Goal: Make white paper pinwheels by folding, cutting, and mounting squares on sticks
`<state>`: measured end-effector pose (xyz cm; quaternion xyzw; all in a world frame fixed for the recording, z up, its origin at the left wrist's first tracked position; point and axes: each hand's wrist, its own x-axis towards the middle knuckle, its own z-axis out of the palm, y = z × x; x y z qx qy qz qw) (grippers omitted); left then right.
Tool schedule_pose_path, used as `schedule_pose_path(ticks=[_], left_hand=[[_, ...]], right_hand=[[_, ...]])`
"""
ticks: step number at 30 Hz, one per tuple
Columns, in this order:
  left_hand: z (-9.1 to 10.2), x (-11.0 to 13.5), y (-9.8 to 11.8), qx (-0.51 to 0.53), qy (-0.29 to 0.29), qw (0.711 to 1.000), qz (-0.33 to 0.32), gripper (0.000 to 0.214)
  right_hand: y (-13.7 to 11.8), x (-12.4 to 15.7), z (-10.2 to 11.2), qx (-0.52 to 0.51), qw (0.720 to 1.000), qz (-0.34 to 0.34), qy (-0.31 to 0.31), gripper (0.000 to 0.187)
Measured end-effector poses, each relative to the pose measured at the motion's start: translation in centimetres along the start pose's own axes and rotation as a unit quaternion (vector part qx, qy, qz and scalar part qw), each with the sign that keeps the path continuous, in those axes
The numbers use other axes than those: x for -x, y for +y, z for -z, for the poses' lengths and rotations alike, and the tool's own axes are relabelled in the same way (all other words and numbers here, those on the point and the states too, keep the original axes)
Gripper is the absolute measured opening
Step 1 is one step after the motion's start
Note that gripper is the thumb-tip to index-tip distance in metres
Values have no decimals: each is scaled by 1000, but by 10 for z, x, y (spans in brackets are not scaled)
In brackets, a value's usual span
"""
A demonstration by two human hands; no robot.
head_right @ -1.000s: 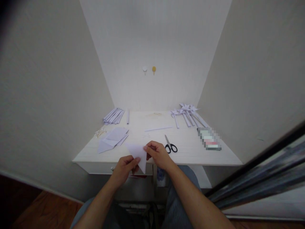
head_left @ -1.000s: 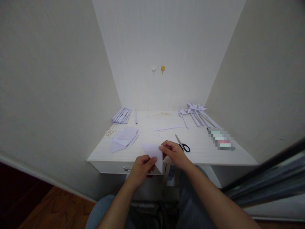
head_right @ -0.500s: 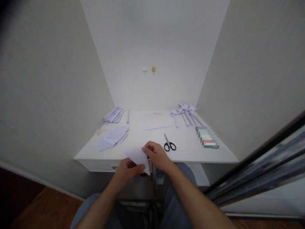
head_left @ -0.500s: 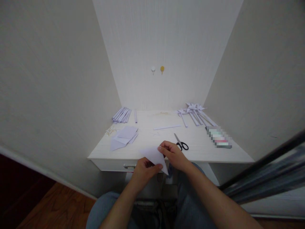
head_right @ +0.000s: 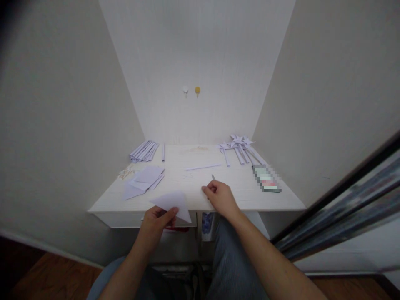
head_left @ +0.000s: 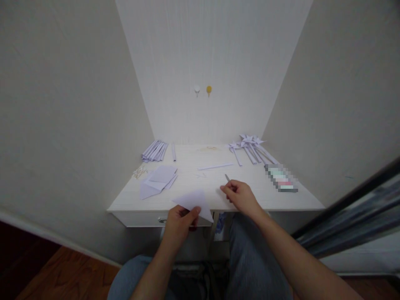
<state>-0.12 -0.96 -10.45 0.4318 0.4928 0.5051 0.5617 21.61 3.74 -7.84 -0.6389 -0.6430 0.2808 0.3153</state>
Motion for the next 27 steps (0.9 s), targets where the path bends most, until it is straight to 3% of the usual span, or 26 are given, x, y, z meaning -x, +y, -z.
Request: schedule_pose_path(ticks=[2,4,10,18,23,27], left_hand=[[3,2,2,12,11,1000,-10,34],[5,4,6,35,15,999,-22,32],[4,18,29,89,3,995,-41,25],[3,33,56,92,63,990,-83,22],[2,35,57,111,71,987,-92,23],[1,35,58,123,69,987,-78,22]], right_hand=[[15,-9,14,88,993,-52,58,29],[26,-18,26,160,980,-92,74,30],[33,-30,41,259,960,-105,8,34],[17,-18,32,323,941,-99,-25,43],[20,-15,36,330,936,-107,-54,29],[26,-13,45,298,947,-90,-74,21]])
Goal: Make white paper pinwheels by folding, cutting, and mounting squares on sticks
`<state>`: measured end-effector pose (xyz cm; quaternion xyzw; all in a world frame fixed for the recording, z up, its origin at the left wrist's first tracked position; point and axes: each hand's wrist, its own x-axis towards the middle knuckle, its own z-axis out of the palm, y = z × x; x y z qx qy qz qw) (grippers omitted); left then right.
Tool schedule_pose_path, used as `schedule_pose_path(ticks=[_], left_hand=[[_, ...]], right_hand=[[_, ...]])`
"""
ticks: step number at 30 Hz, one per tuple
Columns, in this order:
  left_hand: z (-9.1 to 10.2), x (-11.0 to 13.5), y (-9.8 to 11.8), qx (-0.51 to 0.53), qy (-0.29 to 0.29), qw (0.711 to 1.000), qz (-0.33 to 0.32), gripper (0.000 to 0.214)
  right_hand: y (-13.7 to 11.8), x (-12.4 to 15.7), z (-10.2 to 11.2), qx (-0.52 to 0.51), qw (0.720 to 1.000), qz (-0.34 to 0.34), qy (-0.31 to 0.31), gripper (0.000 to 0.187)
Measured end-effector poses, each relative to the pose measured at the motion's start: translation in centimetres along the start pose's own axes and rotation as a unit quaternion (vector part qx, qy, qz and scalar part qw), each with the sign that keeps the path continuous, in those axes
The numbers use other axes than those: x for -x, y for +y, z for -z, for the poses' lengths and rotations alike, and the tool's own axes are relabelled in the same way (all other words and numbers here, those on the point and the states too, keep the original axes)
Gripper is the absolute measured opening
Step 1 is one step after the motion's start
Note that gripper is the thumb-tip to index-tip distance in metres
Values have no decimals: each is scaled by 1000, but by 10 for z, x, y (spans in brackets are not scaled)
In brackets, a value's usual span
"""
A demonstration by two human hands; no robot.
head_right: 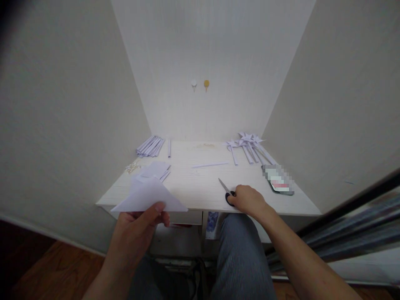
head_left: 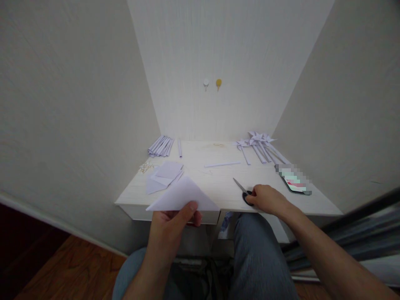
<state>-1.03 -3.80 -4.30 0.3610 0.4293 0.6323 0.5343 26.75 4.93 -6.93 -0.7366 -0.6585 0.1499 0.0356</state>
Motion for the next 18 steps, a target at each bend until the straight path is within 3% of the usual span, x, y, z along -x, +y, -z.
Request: schedule_pose_path(ticks=[4,8,13,18], left_hand=[[1,-2,-3,-13,4,1000,7,23],[8,-6,-9,-22,-16,1000,8,23],[11,-25,-23,-14,-50,999,-16,20],[-1,-59,-40,-13,-22,1000,2,23]], right_hand=[[12,0,-1,-102,993,51,-26,28],[22,2,-4,-257,960,85,-64,32],[19,0,-13,-443,892,82,-25,30],[2,-11,-25,-590,802,85,-19,26]])
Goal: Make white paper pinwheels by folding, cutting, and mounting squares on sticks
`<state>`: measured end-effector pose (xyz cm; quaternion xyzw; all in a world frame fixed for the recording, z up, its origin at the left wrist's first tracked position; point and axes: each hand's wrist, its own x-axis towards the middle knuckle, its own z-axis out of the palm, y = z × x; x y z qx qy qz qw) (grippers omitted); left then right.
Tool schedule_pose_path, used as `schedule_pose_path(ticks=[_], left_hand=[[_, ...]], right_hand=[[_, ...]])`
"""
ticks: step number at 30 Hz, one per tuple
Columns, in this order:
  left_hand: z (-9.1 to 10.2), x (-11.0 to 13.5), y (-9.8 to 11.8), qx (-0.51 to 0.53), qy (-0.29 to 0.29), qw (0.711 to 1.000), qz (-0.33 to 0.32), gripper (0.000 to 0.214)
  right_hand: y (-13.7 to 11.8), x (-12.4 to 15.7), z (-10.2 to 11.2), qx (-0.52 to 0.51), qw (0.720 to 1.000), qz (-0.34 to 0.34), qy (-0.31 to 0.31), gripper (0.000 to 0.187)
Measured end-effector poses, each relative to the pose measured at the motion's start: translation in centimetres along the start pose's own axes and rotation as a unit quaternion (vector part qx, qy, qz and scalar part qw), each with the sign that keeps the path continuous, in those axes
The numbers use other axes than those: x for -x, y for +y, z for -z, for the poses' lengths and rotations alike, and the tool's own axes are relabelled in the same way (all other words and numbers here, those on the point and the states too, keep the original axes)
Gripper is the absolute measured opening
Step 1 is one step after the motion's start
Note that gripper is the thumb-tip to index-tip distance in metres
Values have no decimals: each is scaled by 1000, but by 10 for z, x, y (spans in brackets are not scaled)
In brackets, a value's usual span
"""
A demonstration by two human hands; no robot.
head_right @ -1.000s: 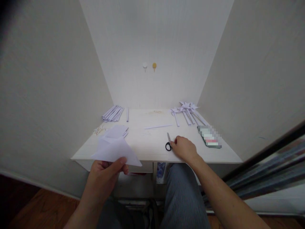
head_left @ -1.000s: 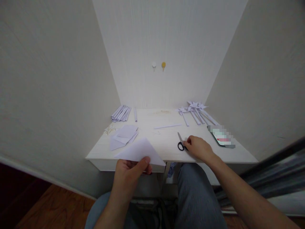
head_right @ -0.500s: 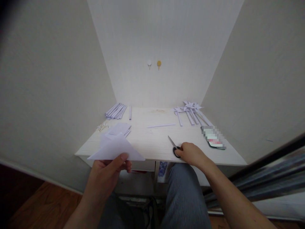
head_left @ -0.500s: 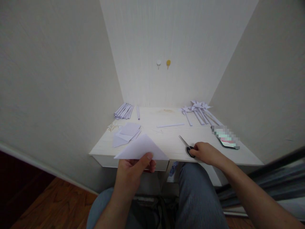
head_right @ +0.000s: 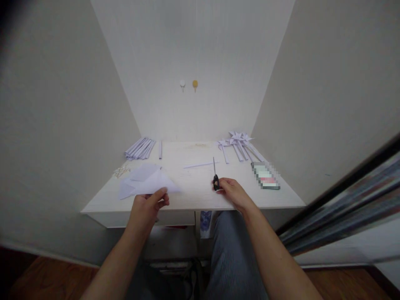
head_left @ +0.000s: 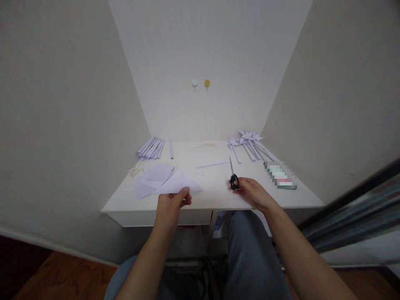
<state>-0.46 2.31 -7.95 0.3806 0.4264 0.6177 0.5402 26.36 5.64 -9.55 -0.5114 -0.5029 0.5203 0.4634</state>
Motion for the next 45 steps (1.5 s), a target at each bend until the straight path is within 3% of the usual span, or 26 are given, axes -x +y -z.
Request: schedule_pose_path(ticks=[5,9,15,18,25,29,32,38,45], left_hand=[[-12,-14,-9,5,-20,1000,13,24],[-17,-18,-13,-12,-24,1000,7,25],[-19,-31,-12,-25,-27,999,-3,25],[-17,-32,-8,-28,-14,999,-8,26],[-13,-13,2,-41,-5,999,-25,26],[-16,2,6,-45,9,998,-37,22],[-17,13,9,-60,19,997,-46,21],[-14,31,18,-53,-17,998,-38,19],[-14,42,33,-92,-56,994,-32,23]], right_hand=[[8,-2,-17,-154,988,-5,-16,26],[8,-2,-26,-217,975,-19,-40,23],[6,-4,-38,-208,974,-42,-75,37],[1,2,-45,-174,982,-33,-66,33],[-21,29,-75,-60,996,58,-19,16],[-28,37,-93,-49,995,79,22,20],[-31,43,-102,-66,994,88,16,19],[-43,57,-111,-88,990,109,15,19],[-49,66,-108,-96,992,79,-11,20]])
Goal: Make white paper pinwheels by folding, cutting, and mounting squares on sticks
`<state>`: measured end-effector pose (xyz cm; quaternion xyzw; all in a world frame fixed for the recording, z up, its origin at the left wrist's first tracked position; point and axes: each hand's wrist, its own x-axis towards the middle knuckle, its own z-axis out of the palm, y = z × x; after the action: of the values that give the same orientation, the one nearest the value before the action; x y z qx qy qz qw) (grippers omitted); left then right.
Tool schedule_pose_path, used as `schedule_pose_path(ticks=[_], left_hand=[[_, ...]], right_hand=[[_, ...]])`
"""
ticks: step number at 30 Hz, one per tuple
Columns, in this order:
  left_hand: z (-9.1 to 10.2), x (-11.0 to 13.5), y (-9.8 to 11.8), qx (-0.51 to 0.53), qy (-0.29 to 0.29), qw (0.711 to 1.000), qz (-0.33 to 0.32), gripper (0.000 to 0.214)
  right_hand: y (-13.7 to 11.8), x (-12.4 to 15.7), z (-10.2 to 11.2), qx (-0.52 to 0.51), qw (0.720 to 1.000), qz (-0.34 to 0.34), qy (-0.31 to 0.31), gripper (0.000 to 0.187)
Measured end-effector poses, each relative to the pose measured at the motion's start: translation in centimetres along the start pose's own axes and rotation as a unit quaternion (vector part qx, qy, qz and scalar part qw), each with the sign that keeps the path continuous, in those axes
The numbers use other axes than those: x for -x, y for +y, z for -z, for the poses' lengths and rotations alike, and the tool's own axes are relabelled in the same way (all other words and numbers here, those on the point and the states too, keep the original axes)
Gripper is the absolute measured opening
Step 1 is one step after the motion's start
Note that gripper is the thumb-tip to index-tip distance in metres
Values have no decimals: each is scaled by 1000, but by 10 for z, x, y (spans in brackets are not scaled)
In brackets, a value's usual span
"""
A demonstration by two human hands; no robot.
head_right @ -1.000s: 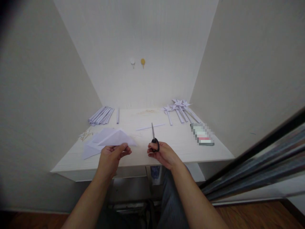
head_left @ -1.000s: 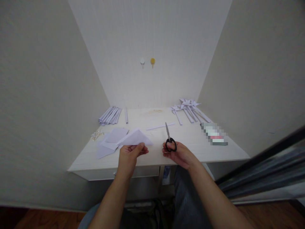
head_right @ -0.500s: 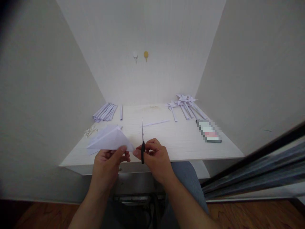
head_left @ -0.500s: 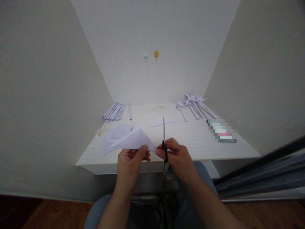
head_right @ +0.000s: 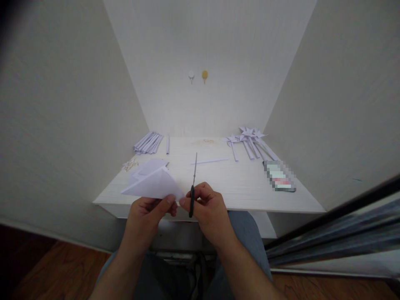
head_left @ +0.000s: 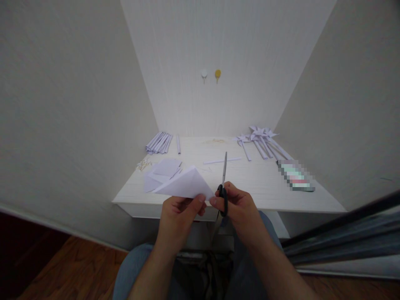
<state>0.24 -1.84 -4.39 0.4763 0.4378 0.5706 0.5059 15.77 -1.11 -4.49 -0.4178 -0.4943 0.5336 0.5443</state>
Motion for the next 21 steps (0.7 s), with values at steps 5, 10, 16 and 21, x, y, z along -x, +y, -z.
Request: schedule_pose_path(ticks=[5,10,16,21], left_hand=[[0,4,3,-8,-9,1000,-9,25],[6,4,0,22,43,999,-9,27],[14,6,7,30,55,998,-25,25],[14,5,7,38,64,997,-27,18]], right_hand=[[-1,4,5,-15,999,-21,-27,22],[-1,10,17,86,992,-56,-73,25],[3,18,35,231,955,-129,-136,26],[3,24,35,207,958,-131,-150,20]])
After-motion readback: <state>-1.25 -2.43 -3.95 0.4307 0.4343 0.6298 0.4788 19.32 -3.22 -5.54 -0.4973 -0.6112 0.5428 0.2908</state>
